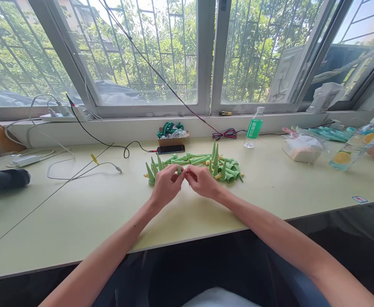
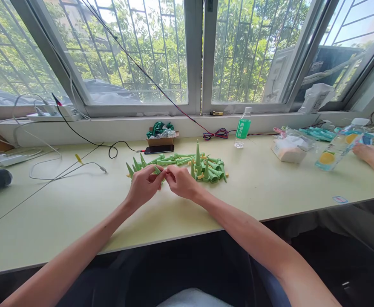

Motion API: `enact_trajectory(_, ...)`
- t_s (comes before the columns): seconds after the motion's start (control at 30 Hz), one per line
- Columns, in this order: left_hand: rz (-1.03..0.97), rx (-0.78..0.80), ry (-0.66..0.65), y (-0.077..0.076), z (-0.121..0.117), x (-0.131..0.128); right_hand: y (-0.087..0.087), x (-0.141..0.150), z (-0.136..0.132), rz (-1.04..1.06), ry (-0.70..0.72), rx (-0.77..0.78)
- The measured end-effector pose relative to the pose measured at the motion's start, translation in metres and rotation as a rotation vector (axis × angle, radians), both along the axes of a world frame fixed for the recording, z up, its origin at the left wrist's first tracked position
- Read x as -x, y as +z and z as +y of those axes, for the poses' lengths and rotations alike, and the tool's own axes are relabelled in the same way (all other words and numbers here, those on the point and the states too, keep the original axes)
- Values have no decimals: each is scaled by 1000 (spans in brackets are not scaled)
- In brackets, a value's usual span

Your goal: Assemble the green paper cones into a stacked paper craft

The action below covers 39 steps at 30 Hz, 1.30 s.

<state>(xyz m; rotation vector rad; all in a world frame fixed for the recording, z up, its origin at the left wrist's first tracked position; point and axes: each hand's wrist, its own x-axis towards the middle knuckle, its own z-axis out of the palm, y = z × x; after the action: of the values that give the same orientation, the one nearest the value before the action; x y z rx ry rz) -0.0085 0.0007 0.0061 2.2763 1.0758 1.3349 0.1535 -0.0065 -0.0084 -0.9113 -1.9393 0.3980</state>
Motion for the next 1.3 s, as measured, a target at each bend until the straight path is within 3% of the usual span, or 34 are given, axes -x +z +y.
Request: enact_trajectory(1.3,101,-95,-3,1,-2,0,4,0,-3,-33,-3,30)
